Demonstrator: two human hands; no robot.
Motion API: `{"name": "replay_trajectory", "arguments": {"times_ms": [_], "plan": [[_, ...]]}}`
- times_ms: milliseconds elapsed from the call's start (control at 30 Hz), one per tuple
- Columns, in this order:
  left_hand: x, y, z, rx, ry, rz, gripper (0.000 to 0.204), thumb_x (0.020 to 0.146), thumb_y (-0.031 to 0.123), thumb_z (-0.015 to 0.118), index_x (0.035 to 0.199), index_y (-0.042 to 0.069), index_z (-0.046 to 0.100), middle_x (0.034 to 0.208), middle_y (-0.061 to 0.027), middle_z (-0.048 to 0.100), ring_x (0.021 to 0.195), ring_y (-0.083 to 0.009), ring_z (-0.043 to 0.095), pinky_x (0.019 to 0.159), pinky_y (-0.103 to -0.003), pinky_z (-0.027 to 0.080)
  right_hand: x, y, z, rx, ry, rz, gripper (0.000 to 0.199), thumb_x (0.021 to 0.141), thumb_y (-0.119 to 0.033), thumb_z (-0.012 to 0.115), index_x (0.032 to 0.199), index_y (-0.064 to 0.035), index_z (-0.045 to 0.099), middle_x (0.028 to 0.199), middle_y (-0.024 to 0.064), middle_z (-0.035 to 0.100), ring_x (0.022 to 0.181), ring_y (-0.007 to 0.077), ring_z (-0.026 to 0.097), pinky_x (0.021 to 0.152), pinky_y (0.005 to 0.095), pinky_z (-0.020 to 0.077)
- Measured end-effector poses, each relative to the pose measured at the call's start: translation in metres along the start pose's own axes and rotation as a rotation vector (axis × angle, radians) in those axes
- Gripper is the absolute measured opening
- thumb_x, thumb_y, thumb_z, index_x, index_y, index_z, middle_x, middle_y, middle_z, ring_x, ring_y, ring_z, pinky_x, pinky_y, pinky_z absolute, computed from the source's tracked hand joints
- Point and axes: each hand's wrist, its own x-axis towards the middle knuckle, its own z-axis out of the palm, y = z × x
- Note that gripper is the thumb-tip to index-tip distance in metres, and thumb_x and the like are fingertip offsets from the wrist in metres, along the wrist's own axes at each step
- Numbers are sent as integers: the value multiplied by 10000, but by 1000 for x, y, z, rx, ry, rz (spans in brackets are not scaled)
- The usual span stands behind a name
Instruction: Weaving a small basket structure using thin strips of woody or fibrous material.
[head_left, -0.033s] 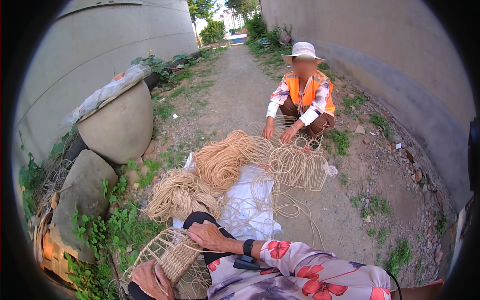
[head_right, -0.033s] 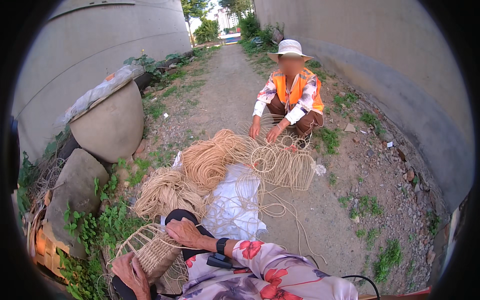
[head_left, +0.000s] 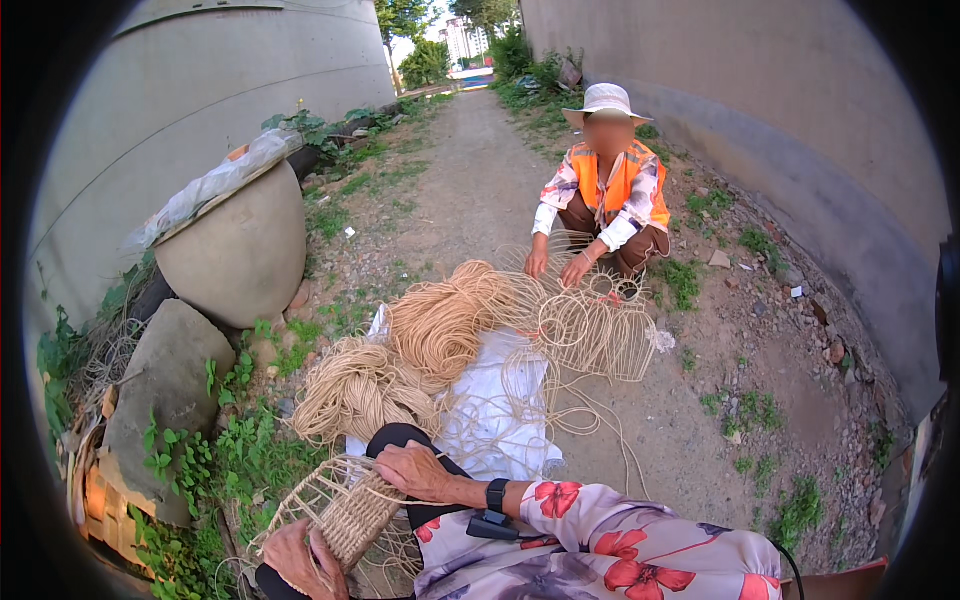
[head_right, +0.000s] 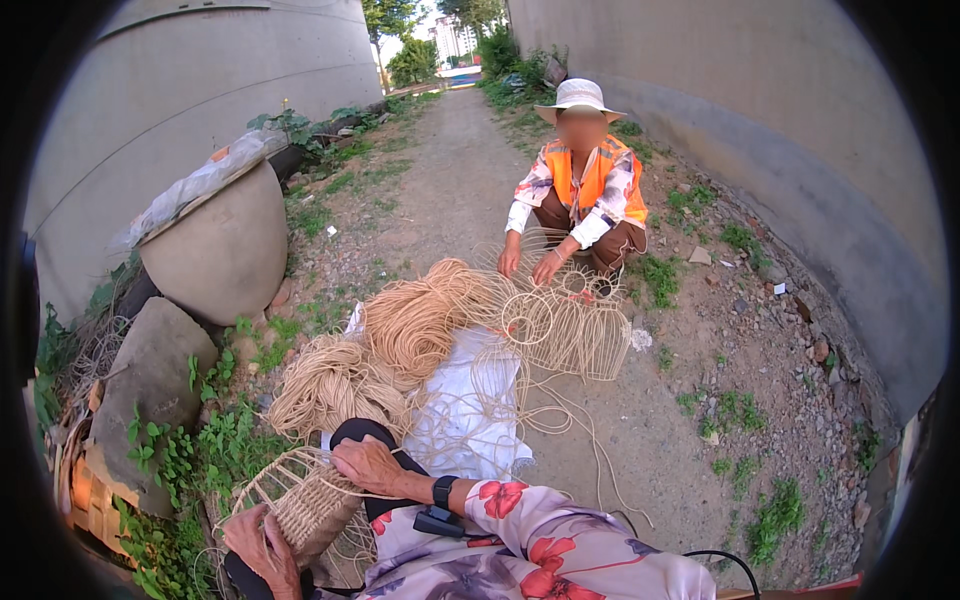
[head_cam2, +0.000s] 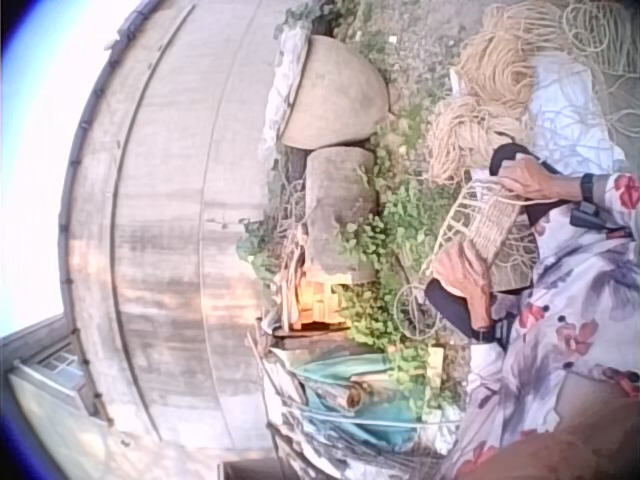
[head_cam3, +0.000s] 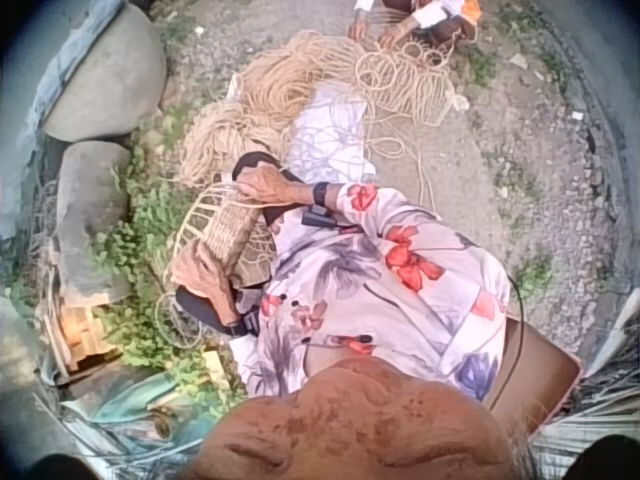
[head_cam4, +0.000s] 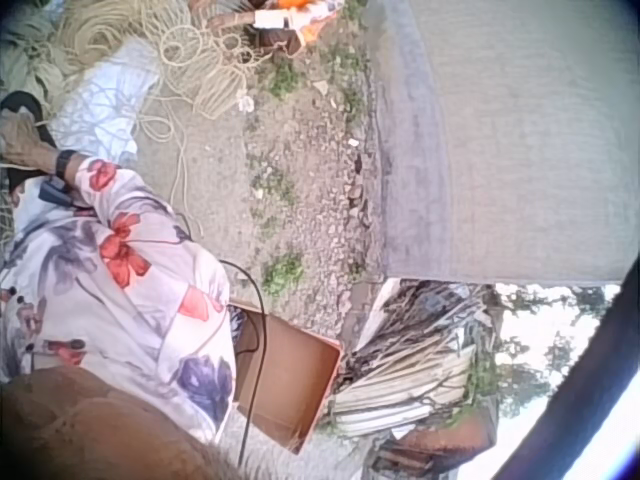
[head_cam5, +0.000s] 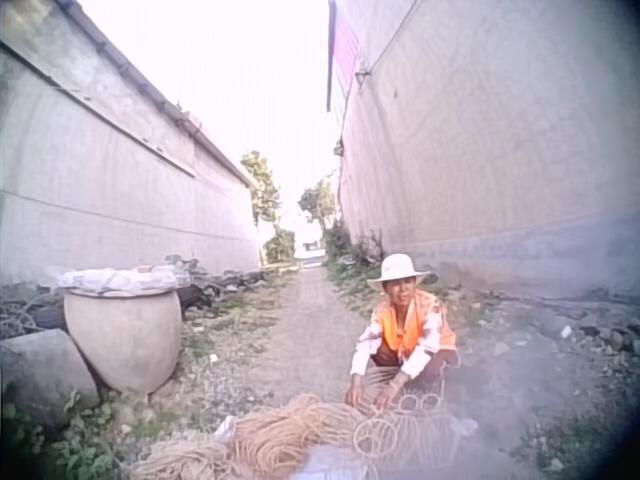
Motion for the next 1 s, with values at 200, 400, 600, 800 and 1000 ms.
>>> {"name": "replay_trajectory", "arguments": {"times_ms": [200,400,600,800,1000], "plan": [[1,2,-1,-15,35,-22,162,905,120,549,1018,16,601,978,-154,579,984,-342,514,929,-466,350,0,0,1,30,41,-15,186,937,-252,507,905,-96,603,816,82,539,742,288,553,685,404,404],[0,-1,1,-20,2,2,145,902,105,543,1000,17,603,964,-151,579,983,-338,516,950,-465,344,-1,2,2,14,25,-2,194,939,-254,506,891,-87,592,810,83,534,741,290,551,679,408,402],[0,-4,1,-23,-20,10,136,901,109,546,988,25,607,945,-142,579,976,-328,516,949,-458,339,-2,2,3,19,42,-14,193,942,-254,504,893,-92,595,807,85,537,734,291,553,680,408,405],[4,-2,-2,35,1,59,145,912,144,549,986,34,609,935,-134,577,963,-321,519,947,-454,334,-3,3,2,24,44,-5,190,942,-255,506,895,-97,600,803,77,543,744,284,561,682,403,409],[3,-8,2,25,-26,57,170,916,165,551,1011,36,609,940,-129,580,967,-318,522,957,-449,325,-3,3,3,10,40,-5,181,940,-248,509,897,-100,605,799,74,546,753,275,567,683,401,409]]}}
